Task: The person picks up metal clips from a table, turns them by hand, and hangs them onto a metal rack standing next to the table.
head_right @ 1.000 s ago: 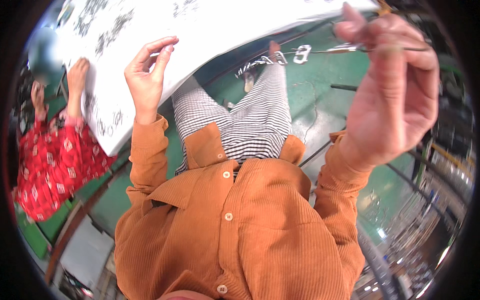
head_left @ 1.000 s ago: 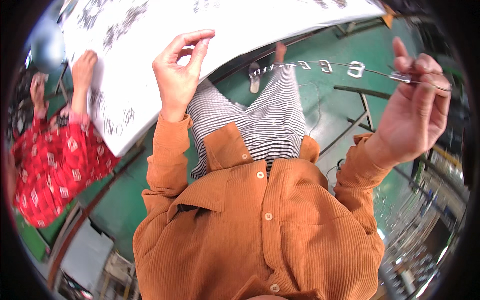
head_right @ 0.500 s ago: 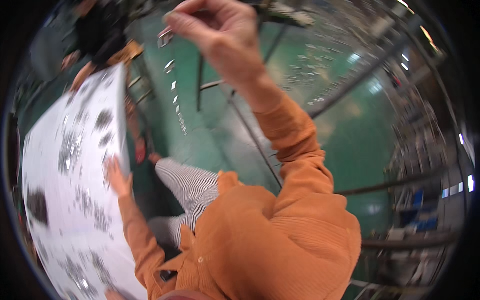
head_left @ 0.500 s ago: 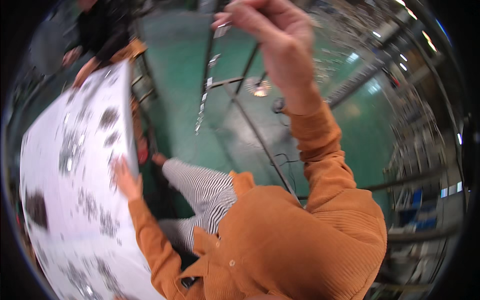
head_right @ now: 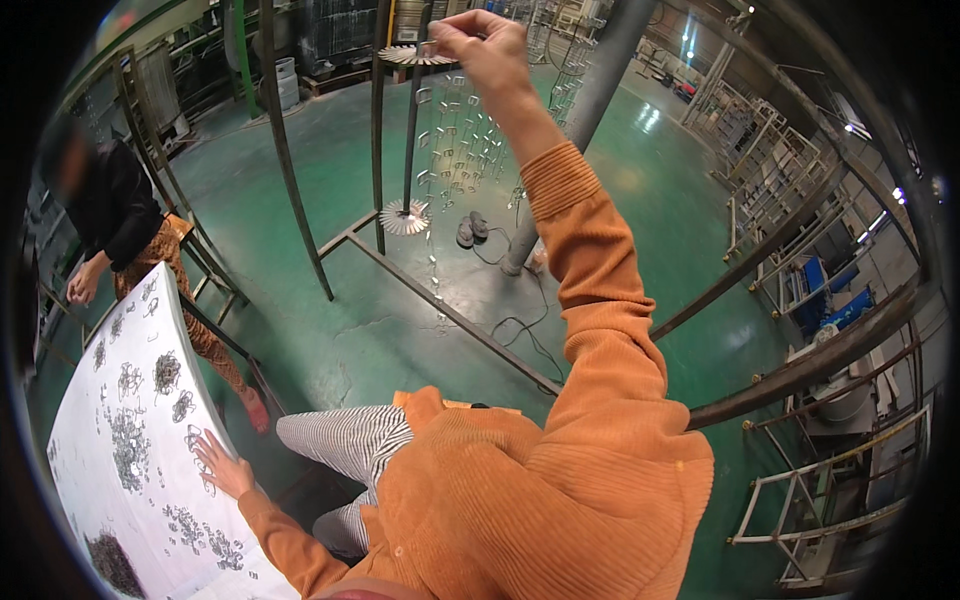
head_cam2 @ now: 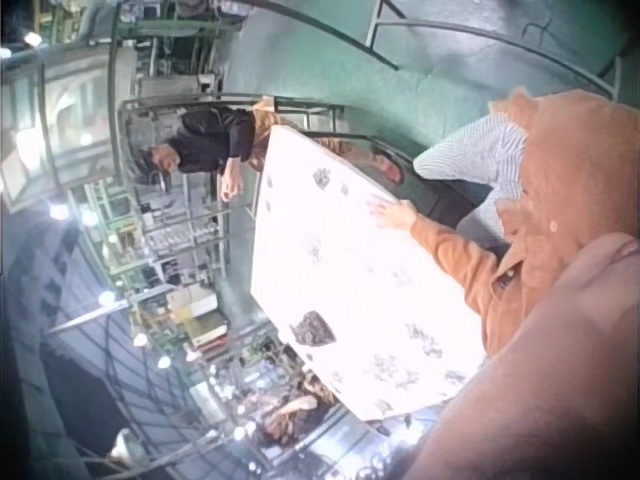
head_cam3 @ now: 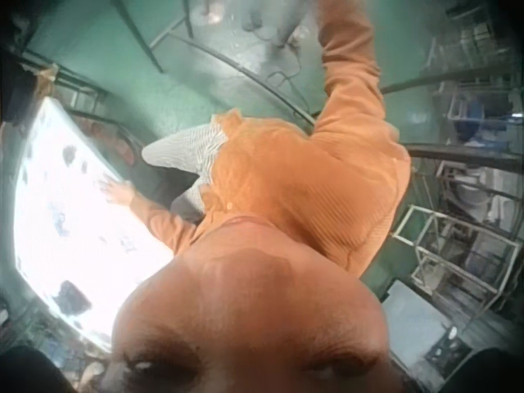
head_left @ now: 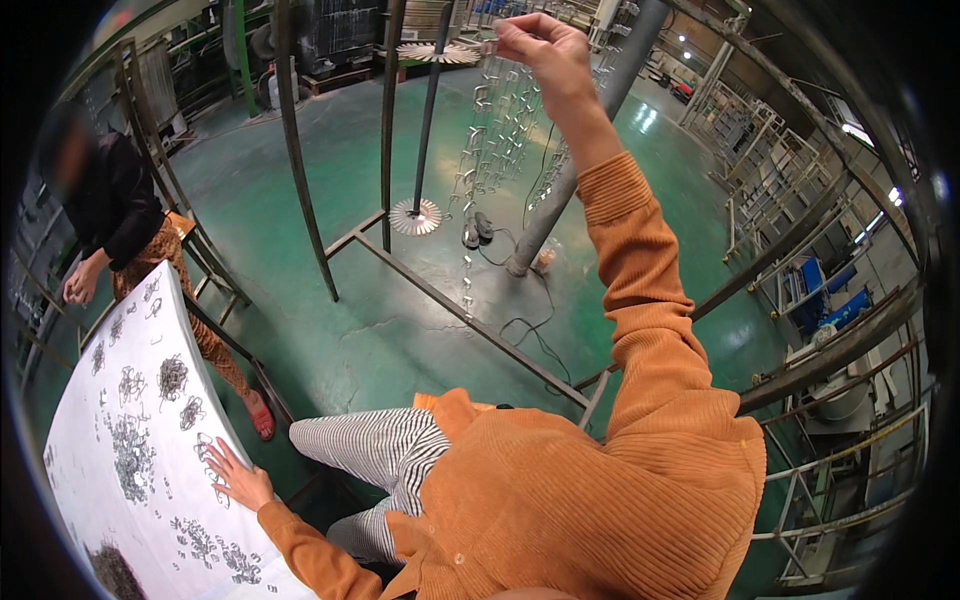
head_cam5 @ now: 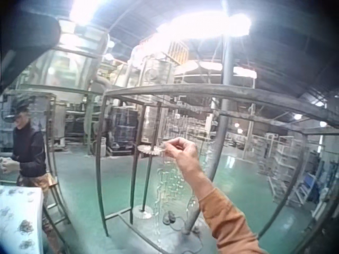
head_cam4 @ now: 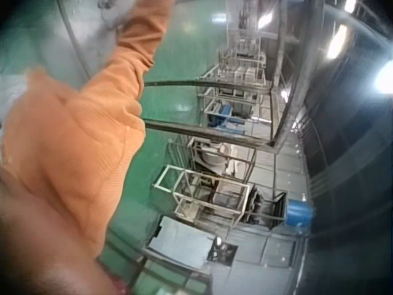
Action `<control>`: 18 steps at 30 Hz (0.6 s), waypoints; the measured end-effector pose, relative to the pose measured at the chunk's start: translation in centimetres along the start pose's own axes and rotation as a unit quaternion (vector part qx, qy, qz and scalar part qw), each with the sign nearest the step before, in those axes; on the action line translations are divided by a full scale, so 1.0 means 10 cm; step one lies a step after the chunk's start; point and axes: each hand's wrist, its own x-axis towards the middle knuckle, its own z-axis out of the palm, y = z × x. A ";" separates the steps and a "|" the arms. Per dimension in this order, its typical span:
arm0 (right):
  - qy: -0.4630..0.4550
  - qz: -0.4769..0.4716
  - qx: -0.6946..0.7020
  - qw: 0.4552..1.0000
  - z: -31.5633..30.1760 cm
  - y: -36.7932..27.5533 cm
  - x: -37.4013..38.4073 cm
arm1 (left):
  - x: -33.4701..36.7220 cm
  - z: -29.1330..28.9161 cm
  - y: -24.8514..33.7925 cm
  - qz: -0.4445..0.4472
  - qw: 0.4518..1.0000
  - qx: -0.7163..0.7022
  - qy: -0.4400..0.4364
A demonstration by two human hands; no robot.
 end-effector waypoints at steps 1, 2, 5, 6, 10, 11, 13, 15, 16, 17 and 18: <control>0.002 0.005 0.016 1.000 -0.10 0.06 0.09 | 0.00 -0.05 -0.04 -0.011 1.000 0.009 0.000; 0.024 0.016 0.005 1.000 -0.27 0.07 0.13 | 0.01 -0.04 0.01 -0.009 1.000 0.010 -0.006; 0.087 0.033 -0.023 0.995 -0.68 0.09 0.26 | 0.01 0.00 0.04 -0.004 1.000 0.006 -0.003; 0.099 0.021 -0.027 0.995 -0.80 0.10 0.32 | 0.01 0.01 0.04 -0.004 1.000 0.005 -0.002; 0.135 -0.004 -0.047 0.990 -1.23 0.18 0.59 | 0.00 -0.03 0.00 -0.013 1.000 0.020 -0.013; 0.141 -0.017 -0.040 0.989 -1.28 0.18 0.66 | -0.01 0.00 -0.03 -0.014 1.000 0.021 -0.006; 0.156 -0.048 -0.007 0.987 -1.38 0.28 0.85 | -0.01 -0.01 -0.08 -0.018 1.000 0.021 -0.005; 0.174 -0.041 -0.045 0.983 -1.78 0.34 1.29 | -0.01 0.06 0.04 -0.006 1.000 0.004 -0.013; 0.185 -0.033 -0.058 0.981 -1.95 0.43 1.46 | -0.01 0.07 0.08 -0.001 1.000 0.001 -0.016; 0.198 -0.023 -0.085 0.976 -1.94 0.49 1.56 | -0.01 0.04 0.04 -0.003 1.000 0.006 -0.016; 0.211 -0.012 -0.112 0.971 -1.95 0.52 1.66 | -0.01 0.03 0.01 -0.008 1.000 0.007 -0.014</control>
